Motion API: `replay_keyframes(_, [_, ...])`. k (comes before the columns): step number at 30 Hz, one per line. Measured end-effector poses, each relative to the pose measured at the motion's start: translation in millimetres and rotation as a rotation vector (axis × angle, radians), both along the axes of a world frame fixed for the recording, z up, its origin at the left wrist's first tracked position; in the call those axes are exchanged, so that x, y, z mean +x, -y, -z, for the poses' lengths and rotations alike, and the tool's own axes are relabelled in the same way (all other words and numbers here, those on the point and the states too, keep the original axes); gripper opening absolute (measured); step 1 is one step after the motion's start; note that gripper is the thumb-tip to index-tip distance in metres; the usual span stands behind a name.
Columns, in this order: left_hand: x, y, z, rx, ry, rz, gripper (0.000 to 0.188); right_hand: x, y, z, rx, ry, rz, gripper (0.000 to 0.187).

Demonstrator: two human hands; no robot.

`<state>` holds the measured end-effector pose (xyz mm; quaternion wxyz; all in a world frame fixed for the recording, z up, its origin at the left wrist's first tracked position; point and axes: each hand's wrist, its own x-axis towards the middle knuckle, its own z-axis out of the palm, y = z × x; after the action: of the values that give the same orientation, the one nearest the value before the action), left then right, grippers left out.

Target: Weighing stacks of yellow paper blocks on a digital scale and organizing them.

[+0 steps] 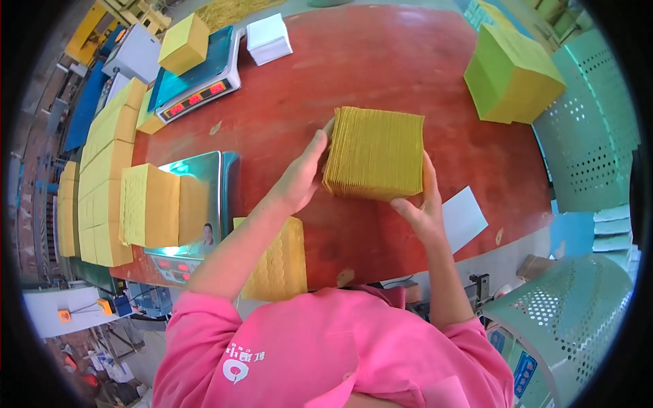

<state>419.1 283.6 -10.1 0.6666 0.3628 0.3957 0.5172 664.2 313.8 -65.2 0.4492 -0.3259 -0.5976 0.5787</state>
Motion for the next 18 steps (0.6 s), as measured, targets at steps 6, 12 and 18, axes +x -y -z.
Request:
replay_keyframes(6, [-18, 3, 13, -0.052, -0.007, 0.195, 0.065, 2, -4, 6, -0.020, 0.011, -0.048, 0.104])
replay_keyframes(12, [-13, -3, 2, 0.210, -0.693, 0.120, 0.074, -5, -11, 3, -0.084, -0.037, -0.067, 0.070])
replay_keyframes(18, [-9, -12, -41, 0.343, -0.963, -0.037, 0.048, 12, -22, -69, -0.463, 0.163, -0.099, 0.056])
